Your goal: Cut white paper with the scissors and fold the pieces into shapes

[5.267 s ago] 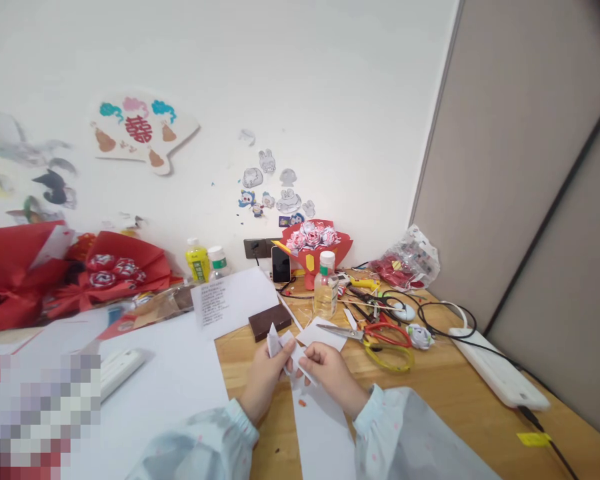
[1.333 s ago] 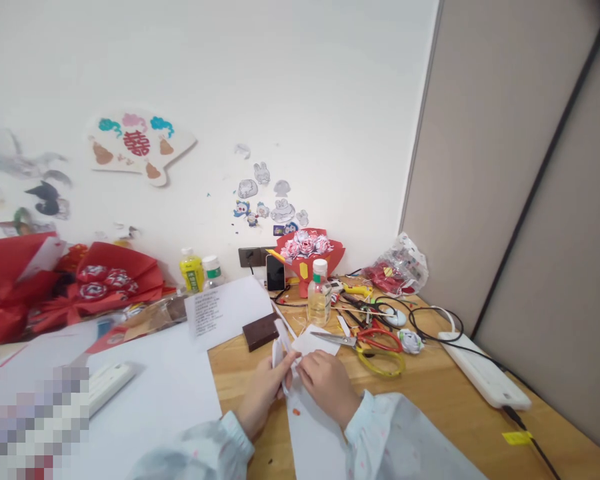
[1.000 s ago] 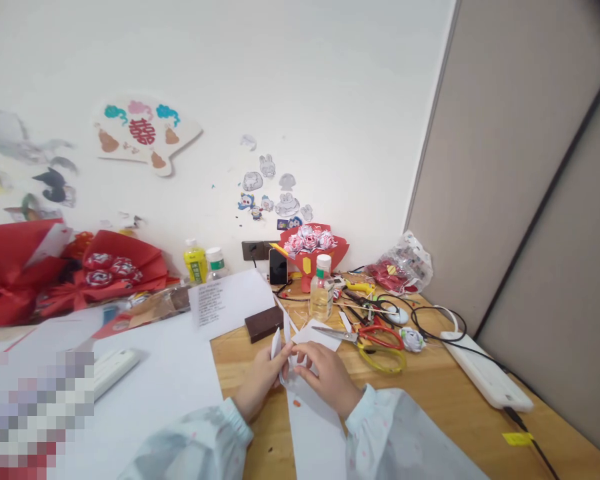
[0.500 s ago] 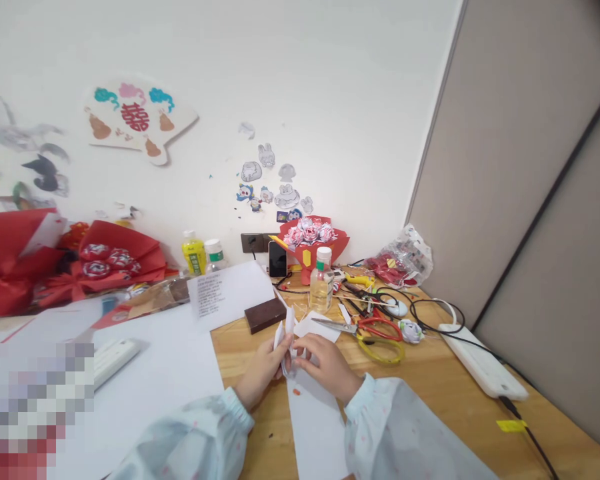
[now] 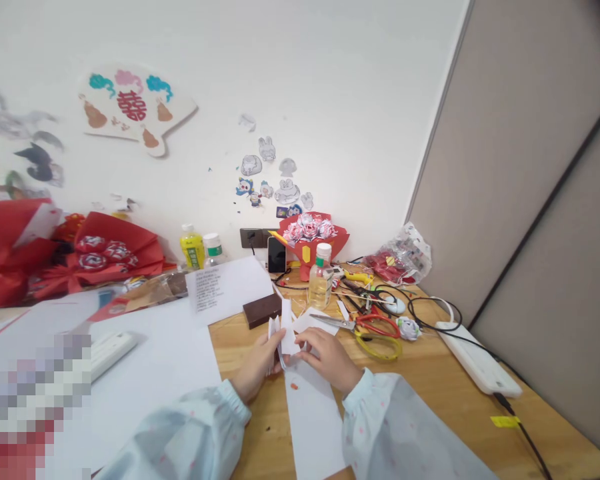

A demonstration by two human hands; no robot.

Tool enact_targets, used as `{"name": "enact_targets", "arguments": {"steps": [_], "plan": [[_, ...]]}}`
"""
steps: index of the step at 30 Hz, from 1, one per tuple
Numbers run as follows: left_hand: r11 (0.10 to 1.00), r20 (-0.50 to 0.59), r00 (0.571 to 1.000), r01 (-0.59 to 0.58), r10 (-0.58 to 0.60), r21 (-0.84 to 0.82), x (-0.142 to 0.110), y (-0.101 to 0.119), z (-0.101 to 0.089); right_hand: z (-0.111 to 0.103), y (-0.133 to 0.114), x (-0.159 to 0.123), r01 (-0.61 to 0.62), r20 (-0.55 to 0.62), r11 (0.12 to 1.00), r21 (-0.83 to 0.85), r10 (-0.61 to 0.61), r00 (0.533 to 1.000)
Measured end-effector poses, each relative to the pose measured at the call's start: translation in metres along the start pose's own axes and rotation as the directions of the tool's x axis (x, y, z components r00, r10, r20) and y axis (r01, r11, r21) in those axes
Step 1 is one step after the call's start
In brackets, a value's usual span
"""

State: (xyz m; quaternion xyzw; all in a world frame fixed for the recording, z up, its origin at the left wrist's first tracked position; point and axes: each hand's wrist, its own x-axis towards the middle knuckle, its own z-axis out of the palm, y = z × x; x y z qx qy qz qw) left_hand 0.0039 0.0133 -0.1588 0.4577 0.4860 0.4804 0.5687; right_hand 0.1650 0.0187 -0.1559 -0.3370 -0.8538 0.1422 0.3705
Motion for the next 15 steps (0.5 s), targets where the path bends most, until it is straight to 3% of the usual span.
{"name": "enact_targets", "arguments": {"steps": [5, 8, 12, 15], "plan": [[1.000, -0.007, 1.000, -0.002, 0.002, 0.014, 0.0044, -0.0035, -0.0041, -0.0037, 0.0060, -0.0002, 0.162, 0.083, 0.982, -0.096, -0.155, 0.985], [0.999, 0.019, 1.000, -0.006, 0.005, 0.039, 0.0039, -0.0037, -0.0051, -0.0042, 0.0068, -0.0003, 0.176, 0.081, 0.977, -0.119, -0.168, 0.983], [0.998, 0.051, 0.999, -0.010, 0.007, 0.060, 0.0017, -0.0018, -0.0042, -0.0042, 0.0039, 0.0011, 0.082, -0.008, 0.996, 0.018, -0.082, 0.997], [0.998, 0.079, 0.997, -0.016, 0.011, 0.069, -0.0005, 0.0002, -0.0026, -0.0004, 0.0033, 0.0020, -0.063, -0.045, 0.982, 0.177, 0.072, 0.996]]}}
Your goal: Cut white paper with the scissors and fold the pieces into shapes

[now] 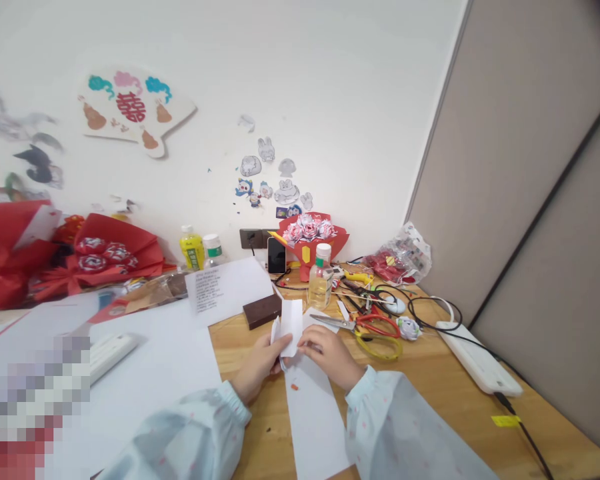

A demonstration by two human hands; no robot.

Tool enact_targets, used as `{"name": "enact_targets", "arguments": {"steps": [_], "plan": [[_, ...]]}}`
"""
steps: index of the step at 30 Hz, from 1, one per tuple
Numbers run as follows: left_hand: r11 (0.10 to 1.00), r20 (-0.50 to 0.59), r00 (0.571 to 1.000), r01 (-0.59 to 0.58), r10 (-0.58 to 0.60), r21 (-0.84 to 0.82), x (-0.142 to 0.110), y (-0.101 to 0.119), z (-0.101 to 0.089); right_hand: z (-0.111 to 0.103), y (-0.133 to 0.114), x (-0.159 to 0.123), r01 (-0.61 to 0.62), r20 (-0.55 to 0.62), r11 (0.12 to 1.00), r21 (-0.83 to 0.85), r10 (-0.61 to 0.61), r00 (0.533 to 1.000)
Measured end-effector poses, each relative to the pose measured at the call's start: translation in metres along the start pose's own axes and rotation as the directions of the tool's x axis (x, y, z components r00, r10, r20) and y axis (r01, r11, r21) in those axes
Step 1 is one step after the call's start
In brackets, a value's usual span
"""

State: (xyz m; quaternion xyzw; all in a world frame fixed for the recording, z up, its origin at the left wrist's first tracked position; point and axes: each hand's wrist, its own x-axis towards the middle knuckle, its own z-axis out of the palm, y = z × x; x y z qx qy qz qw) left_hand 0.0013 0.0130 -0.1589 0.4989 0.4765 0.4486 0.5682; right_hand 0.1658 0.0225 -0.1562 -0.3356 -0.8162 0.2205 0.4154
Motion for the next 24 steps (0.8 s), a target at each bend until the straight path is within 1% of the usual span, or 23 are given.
{"name": "enact_targets", "arguments": {"steps": [2, 4, 6, 11, 13, 15, 24], "plan": [[1.000, 0.011, 1.000, -0.003, 0.003, -0.006, -0.002, 0.002, 0.001, 0.005, 0.002, 0.000, -0.114, -0.011, 0.985, 0.132, 0.116, 0.993], [1.000, 0.012, 1.000, 0.004, -0.004, -0.011, -0.003, 0.003, 0.003, 0.009, 0.004, 0.000, -0.197, -0.005, 0.946, 0.257, 0.205, 0.979], [1.000, 0.010, 1.000, 0.013, -0.013, -0.015, -0.003, 0.003, 0.004, 0.013, 0.005, 0.000, -0.237, -0.005, 0.911, 0.339, 0.254, 0.967], [1.000, 0.014, 1.000, 0.010, -0.010, -0.003, 0.001, -0.002, 0.003, 0.019, 0.005, -0.001, -0.304, -0.024, 0.825, 0.477, 0.358, 0.933], [1.000, 0.013, 1.000, 0.011, -0.011, 0.003, 0.002, -0.003, 0.002, 0.021, 0.005, -0.001, -0.324, -0.011, 0.786, 0.527, 0.388, 0.922], [1.000, 0.016, 1.000, 0.006, -0.006, -0.004, 0.002, -0.003, 0.003, 0.022, 0.005, -0.001, -0.330, -0.006, 0.766, 0.552, 0.400, 0.917], [0.999, -0.004, 1.000, -0.008, 0.008, -0.038, -0.001, -0.002, 0.006, 0.029, 0.005, -0.001, -0.319, -0.081, 0.741, 0.591, 0.448, 0.890]]}}
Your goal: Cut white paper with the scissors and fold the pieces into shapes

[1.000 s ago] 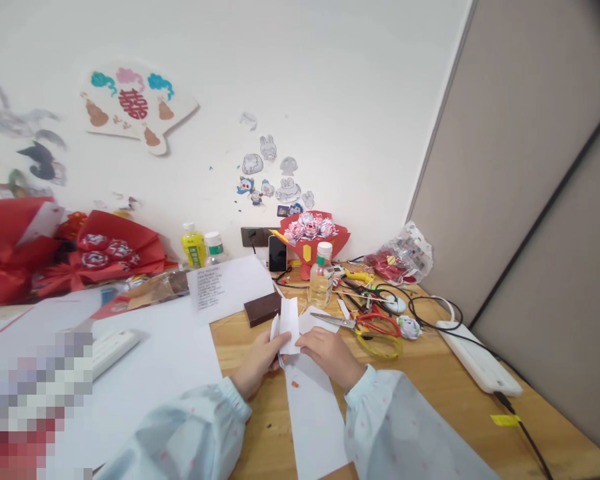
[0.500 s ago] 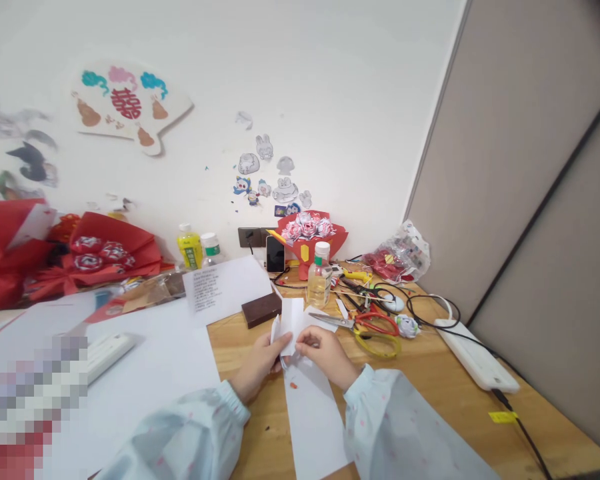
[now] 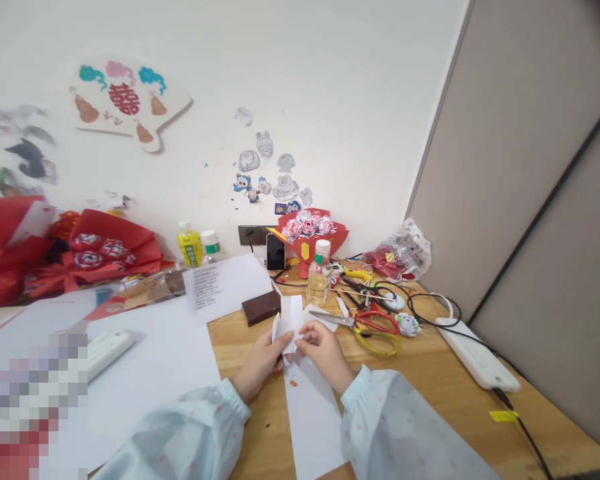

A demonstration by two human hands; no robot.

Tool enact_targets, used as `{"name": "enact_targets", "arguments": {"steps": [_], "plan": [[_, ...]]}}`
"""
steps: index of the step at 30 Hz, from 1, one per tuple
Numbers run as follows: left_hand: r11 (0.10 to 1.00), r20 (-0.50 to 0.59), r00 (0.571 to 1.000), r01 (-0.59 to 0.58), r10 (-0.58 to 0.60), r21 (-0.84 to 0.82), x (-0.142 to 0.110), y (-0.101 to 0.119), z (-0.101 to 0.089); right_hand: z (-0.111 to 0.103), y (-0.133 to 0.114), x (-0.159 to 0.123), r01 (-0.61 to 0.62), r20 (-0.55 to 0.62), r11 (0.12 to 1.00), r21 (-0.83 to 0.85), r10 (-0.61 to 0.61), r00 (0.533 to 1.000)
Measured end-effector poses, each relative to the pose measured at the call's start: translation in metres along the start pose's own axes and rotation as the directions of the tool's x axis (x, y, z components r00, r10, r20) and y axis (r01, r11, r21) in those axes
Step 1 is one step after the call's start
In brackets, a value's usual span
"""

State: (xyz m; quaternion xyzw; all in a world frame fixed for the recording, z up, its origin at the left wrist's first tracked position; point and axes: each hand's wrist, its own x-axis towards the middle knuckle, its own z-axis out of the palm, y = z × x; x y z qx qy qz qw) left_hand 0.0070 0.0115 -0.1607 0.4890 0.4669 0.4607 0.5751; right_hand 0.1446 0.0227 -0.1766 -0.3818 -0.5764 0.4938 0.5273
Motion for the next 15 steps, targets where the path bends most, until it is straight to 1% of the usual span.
{"name": "enact_targets", "arguments": {"steps": [2, 5, 8, 15], "plan": [[0.999, 0.002, 1.000, -0.011, 0.011, 0.034, 0.0001, -0.0002, -0.0003, 0.0001, 0.0015, 0.0005, 0.005, -0.008, 1.000, 0.018, -0.005, 1.000], [0.989, 0.020, 0.999, -0.033, 0.030, 0.142, -0.0008, 0.0007, 0.0005, -0.0010, 0.0027, 0.0018, 0.010, -0.027, 0.999, 0.036, -0.009, 1.000], [0.976, 0.040, 0.997, -0.065, 0.058, 0.208, -0.0025, 0.0017, 0.0025, -0.0024, 0.0026, 0.0028, 0.025, -0.049, 0.999, 0.025, -0.023, 0.999], [0.983, 0.095, 0.991, -0.103, 0.090, 0.152, -0.0046, 0.0026, 0.0043, -0.0034, -0.0012, 0.0032, 0.052, -0.030, 0.998, -0.034, -0.053, 0.998]]}}
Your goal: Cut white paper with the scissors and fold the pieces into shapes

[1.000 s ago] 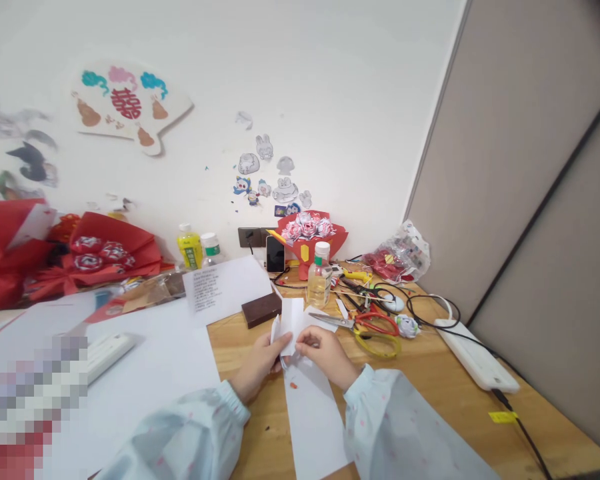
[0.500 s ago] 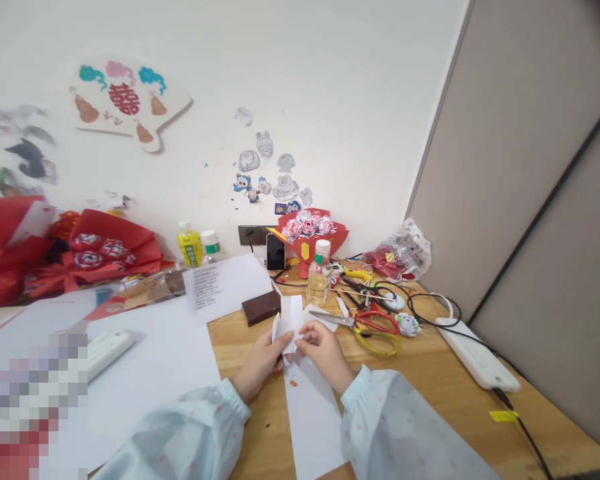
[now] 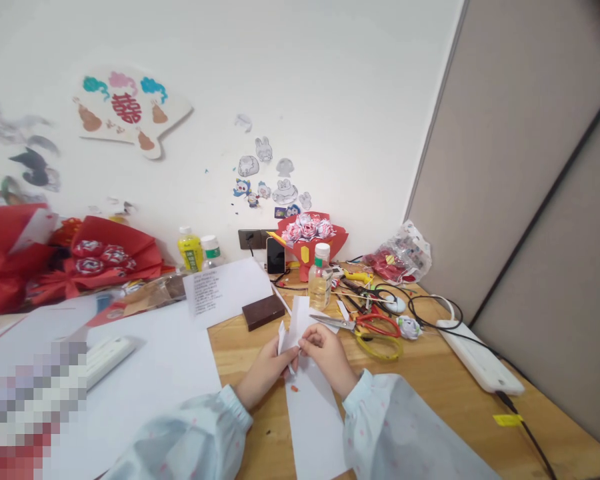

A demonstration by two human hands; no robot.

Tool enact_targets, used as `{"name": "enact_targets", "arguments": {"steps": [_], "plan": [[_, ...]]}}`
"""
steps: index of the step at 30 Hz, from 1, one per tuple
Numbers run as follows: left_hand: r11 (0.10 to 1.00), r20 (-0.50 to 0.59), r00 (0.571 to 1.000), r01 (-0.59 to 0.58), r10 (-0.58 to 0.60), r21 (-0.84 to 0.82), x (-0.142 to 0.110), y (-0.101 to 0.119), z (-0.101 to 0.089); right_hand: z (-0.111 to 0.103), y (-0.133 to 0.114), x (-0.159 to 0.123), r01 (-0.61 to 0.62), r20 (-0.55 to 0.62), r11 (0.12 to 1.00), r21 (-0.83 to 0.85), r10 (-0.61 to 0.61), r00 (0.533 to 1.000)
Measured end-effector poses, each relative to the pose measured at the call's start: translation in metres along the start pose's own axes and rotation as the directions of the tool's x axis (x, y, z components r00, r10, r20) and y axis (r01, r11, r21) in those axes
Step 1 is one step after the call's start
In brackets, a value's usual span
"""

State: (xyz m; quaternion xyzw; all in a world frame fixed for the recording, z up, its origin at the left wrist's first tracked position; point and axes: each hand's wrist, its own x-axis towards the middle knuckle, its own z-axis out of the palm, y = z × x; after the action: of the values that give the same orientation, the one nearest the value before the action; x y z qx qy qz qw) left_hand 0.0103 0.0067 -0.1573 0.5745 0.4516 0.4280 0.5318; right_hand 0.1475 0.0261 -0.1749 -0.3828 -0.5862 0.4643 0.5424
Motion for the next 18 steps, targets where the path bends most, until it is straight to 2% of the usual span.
{"name": "enact_targets", "arguments": {"steps": [7, 11, 18], "plan": [[0.999, -0.008, 1.000, 0.024, -0.025, -0.042, 0.0006, -0.0031, 0.0015, 0.0018, 0.0035, 0.0005, -0.010, -0.046, 1.000, 0.020, 0.011, 0.999], [0.997, 0.027, 0.999, 0.033, -0.031, -0.076, 0.0011, -0.0056, 0.0019, 0.0032, 0.0060, 0.0005, -0.002, -0.068, 1.000, 0.011, 0.003, 0.998], [1.000, 0.031, 0.999, 0.015, -0.014, -0.028, -0.0022, 0.0020, 0.0051, 0.0052, 0.0018, -0.0018, 0.006, -0.115, 0.998, -0.057, -0.013, 0.993]]}}
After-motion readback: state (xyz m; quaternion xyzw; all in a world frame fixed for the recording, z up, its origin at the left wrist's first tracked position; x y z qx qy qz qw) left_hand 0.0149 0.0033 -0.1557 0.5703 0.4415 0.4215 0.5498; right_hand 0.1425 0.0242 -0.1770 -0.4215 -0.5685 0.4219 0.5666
